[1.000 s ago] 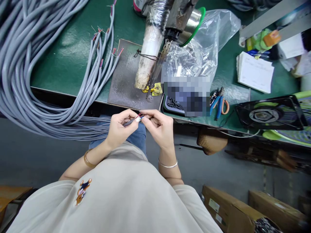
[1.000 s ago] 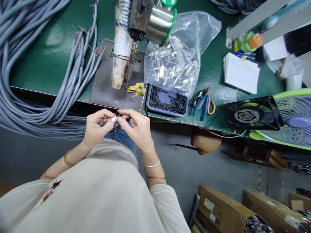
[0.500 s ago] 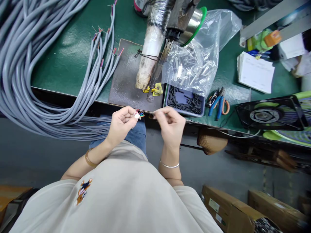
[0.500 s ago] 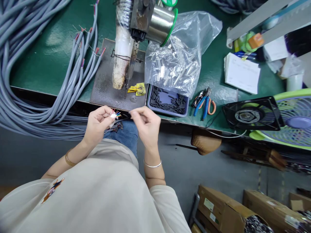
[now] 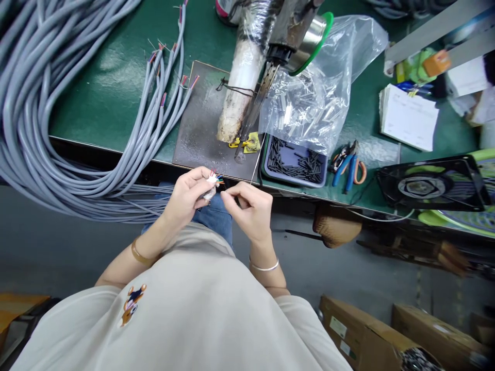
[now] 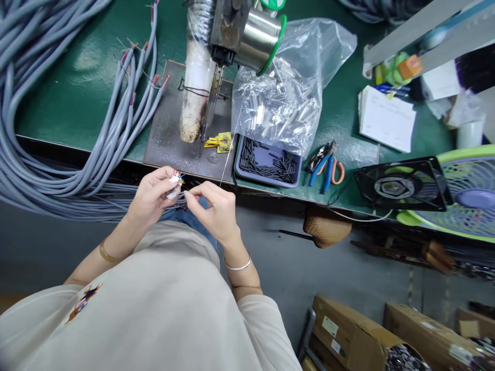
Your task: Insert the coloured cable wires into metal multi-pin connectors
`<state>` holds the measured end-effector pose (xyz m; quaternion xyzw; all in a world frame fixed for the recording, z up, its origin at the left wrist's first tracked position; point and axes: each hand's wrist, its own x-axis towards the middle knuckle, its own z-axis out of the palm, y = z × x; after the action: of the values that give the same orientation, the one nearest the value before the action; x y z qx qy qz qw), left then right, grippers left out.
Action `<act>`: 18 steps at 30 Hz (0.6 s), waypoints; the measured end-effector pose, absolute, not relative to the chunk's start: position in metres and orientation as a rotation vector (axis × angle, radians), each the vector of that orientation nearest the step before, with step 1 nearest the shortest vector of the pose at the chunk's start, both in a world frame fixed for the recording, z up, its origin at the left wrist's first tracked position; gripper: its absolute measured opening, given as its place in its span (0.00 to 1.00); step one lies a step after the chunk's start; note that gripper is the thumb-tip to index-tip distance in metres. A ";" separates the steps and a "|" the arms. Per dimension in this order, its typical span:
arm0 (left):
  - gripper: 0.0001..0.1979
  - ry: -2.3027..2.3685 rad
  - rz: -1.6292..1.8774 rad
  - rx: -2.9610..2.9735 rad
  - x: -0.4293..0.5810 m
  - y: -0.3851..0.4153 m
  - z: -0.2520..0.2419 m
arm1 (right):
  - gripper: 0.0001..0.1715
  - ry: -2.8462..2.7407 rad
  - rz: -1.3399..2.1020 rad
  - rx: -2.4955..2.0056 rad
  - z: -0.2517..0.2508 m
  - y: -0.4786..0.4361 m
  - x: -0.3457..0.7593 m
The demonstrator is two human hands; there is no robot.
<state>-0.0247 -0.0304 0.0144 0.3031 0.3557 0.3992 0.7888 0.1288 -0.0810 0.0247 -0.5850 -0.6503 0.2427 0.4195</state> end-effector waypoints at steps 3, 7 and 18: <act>0.17 0.597 0.727 0.524 -0.036 -0.024 0.011 | 0.18 -1.429 0.513 -1.501 0.022 -0.083 0.137; 0.22 0.505 0.769 0.502 -0.049 -0.023 0.001 | 0.16 -1.400 0.296 -1.481 0.022 -0.076 0.144; 0.30 0.554 0.852 0.525 -0.065 -0.029 -0.011 | 0.23 -1.559 0.052 -1.518 0.022 -0.110 0.150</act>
<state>-0.0650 -0.0290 -0.0105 0.2484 0.2619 0.4032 0.8409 0.1505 -0.1101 0.0224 -0.6176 -0.6346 0.0211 0.4641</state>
